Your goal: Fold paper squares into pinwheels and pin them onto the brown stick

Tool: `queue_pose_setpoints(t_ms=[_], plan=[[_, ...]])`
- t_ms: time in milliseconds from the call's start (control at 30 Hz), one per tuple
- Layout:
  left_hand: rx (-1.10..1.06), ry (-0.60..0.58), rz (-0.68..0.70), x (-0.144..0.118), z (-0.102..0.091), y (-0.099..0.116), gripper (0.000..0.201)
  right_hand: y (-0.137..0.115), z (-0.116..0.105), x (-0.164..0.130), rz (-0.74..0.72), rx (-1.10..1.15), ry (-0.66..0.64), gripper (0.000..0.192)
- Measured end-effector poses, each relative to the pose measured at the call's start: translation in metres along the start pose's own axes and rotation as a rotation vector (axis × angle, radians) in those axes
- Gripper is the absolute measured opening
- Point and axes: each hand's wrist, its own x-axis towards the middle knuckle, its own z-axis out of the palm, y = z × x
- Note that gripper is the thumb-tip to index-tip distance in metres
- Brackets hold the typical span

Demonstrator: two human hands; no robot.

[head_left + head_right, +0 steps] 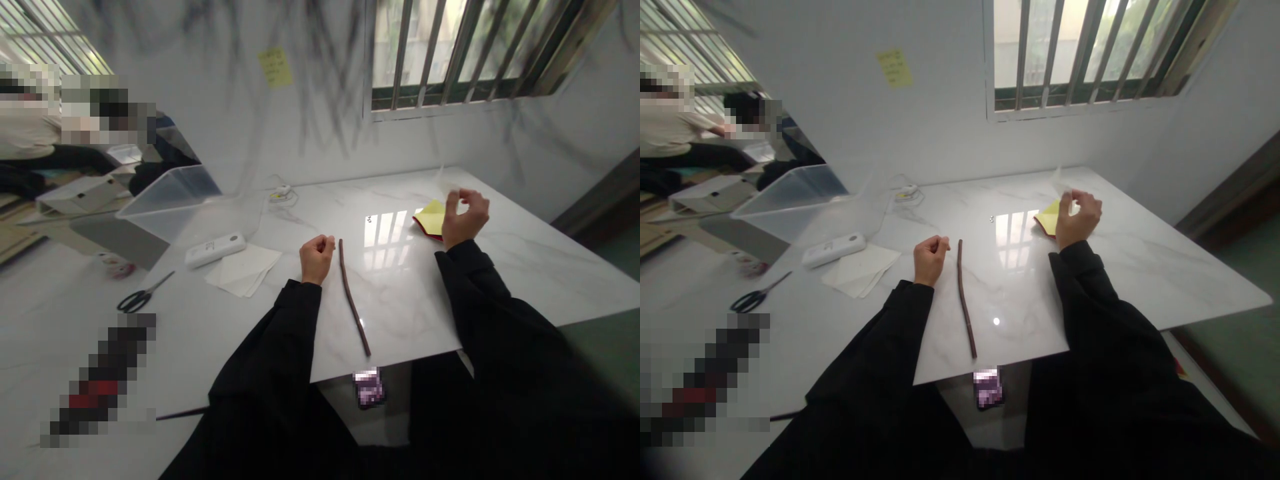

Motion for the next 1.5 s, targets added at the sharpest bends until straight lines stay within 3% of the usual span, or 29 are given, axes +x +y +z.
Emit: queue_pose_setpoints(t_ms=[100,233,367,467,567,700,867,1000,1133,1233,1400,1500], plan=[[-0.31,-0.139,-0.151,0.003,0.002,0.0,0.038,-0.046,-0.003,-0.021,-0.156,0.063,-0.2,0.03],[-0.605,-0.244,-0.315,0.004,0.003,0.004,0.062,-0.099,0.005,-0.072,-0.439,0.291,-0.462,0.025],[-0.573,-0.123,-0.352,0.006,0.004,-0.002,0.071,-0.118,0.023,-0.111,-0.776,0.459,-0.697,0.025],[-0.462,0.006,-0.306,0.009,0.003,-0.012,0.066,-0.124,0.032,-0.118,-0.856,0.448,-0.727,0.026],[-0.393,0.099,-0.263,0.013,0.001,-0.02,0.059,-0.13,0.033,-0.116,-0.757,0.452,-0.685,0.024],[-0.381,0.202,-0.258,0.015,-0.001,-0.022,0.056,-0.133,0.031,-0.116,-0.468,0.546,-0.624,0.048],[-0.533,0.14,-0.368,0.015,0.0,-0.014,0.055,-0.123,0.045,-0.122,0.012,0.725,-0.672,0.075],[-0.654,0.087,-0.461,0.016,-0.002,-0.01,0.054,-0.112,0.056,-0.118,0.299,0.767,-0.763,0.085],[-0.62,0.036,-0.425,0.014,-0.001,-0.011,0.056,-0.106,0.059,-0.114,0.376,0.817,-0.94,0.058],[-0.54,0.014,-0.366,0.012,0.001,-0.012,0.058,-0.106,0.06,-0.113,0.404,0.825,-0.965,0.041],[-0.55,-0.038,-0.328,0.011,0.0,-0.007,0.045,-0.109,0.057,-0.109,0.511,0.915,-0.962,0.031],[-0.62,-0.014,-0.344,0.012,0.0,-0.006,0.045,-0.109,0.053,-0.107,0.504,0.941,-0.994,0.03]])
